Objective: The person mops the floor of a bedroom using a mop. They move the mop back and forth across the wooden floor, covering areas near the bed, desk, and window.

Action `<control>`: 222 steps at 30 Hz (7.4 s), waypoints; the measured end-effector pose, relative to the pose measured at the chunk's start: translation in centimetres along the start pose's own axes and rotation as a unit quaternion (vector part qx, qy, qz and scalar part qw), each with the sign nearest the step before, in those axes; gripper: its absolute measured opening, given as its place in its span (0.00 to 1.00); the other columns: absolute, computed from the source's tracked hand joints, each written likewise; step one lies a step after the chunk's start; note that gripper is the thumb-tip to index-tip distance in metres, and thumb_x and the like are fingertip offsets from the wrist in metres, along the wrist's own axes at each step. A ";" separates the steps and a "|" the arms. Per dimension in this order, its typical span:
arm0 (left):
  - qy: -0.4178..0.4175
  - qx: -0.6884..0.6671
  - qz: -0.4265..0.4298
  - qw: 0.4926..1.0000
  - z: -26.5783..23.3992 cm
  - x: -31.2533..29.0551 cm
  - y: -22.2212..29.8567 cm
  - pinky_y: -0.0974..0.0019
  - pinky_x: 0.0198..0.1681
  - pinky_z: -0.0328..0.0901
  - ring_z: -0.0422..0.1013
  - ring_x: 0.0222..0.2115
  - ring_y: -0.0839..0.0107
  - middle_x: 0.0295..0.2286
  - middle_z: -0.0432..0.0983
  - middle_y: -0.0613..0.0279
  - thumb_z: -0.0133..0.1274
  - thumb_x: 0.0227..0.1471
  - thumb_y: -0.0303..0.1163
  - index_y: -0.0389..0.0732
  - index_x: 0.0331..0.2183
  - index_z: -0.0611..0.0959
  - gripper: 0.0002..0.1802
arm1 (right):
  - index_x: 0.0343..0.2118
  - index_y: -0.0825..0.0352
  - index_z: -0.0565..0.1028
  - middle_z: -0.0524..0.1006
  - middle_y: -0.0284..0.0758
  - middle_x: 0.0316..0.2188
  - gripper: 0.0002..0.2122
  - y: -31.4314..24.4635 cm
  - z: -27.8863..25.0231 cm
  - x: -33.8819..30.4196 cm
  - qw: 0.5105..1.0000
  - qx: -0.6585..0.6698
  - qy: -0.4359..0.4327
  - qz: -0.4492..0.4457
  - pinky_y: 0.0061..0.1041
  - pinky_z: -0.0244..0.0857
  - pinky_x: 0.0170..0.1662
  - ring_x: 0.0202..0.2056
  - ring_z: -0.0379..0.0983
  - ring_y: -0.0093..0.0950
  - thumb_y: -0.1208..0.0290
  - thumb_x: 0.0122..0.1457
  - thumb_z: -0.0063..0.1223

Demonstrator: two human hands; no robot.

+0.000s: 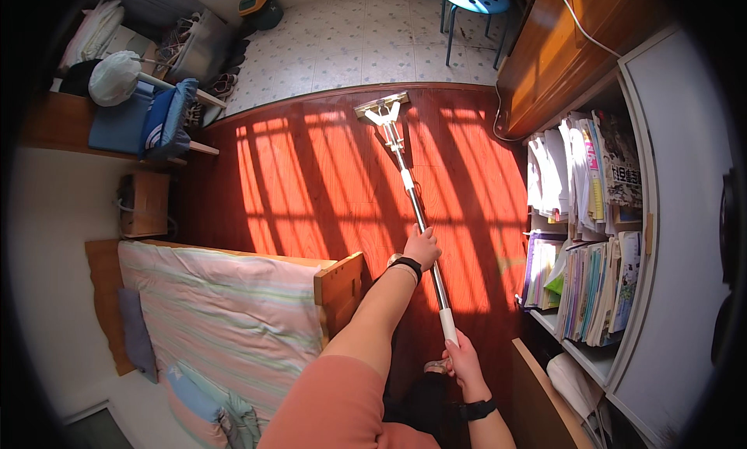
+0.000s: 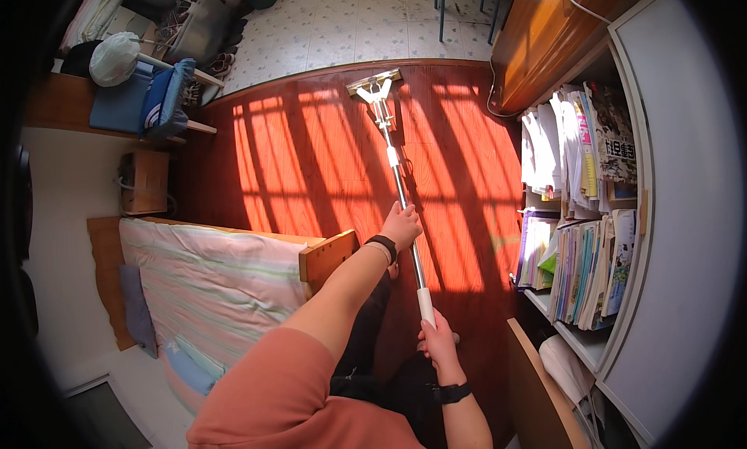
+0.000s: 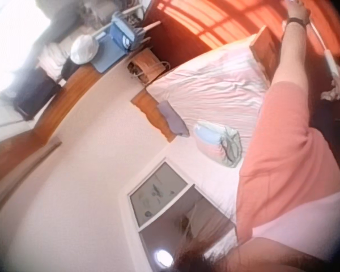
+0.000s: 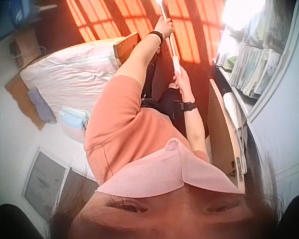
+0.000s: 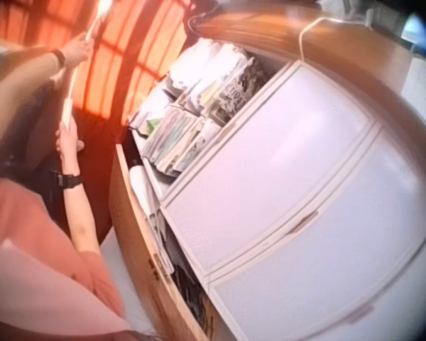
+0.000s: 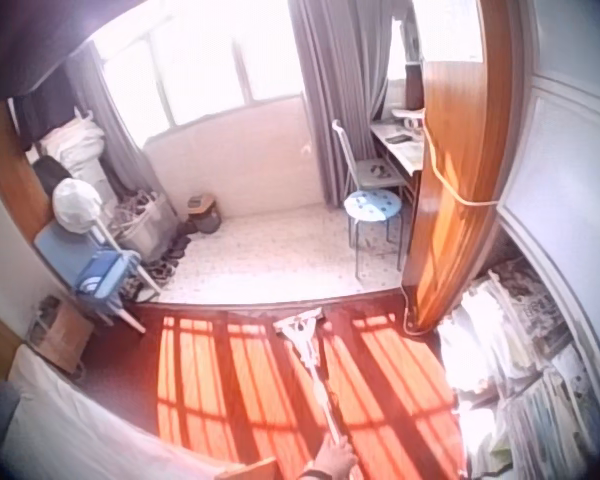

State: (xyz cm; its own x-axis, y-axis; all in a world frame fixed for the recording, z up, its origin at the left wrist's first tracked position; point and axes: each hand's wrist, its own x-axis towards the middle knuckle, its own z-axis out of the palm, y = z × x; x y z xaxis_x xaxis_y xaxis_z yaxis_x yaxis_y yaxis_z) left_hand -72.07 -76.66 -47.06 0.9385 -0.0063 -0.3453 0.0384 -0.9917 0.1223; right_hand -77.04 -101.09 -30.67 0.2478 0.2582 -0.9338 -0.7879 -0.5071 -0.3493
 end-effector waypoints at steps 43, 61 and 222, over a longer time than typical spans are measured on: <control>-0.295 -0.129 0.283 0.904 -1.2 -15.0 35.5 0.61 0.40 0.58 0.73 0.36 0.69 0.28 0.79 0.71 0.53 0.46 0.36 0.51 0.29 0.85 0.07 | 0.50 0.64 0.69 0.66 0.24 0.15 0.15 29.7 -21.4 -24.8 0.984 -0.036 0.154 0.082 0.16 0.50 0.14 0.12 0.57 0.14 0.66 0.61 0.48; -0.047 -0.005 -0.275 0.960 0.2 -3.4 -12.0 0.36 0.56 0.48 0.54 0.58 0.55 0.57 0.60 0.61 0.47 0.52 0.38 0.51 0.37 0.80 0.11 | 0.53 0.59 0.63 0.67 0.28 0.17 0.17 -6.0 8.4 7.6 0.963 -0.258 -0.078 -0.035 0.21 0.59 0.15 0.13 0.63 0.20 0.63 0.63 0.40; -0.144 0.076 0.323 0.932 8.7 -14.9 39.1 0.43 0.45 0.62 0.63 0.44 0.64 0.32 0.73 0.71 0.55 0.42 0.36 0.54 0.28 0.82 0.06 | 0.59 0.46 0.57 0.66 0.32 0.22 0.17 38.3 -13.0 -17.4 0.885 0.460 -0.016 0.076 0.18 0.50 0.17 0.15 0.55 0.21 0.60 0.67 0.31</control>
State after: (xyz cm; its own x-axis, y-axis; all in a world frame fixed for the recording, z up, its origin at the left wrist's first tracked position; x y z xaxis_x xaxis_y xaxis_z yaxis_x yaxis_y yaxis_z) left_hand -87.51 -116.41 -45.22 0.6172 -0.6203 -0.4840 -0.5714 -0.7763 0.2662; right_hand -104.17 -135.66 -28.78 0.0956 0.2748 -0.9568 -0.9396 0.3421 0.0044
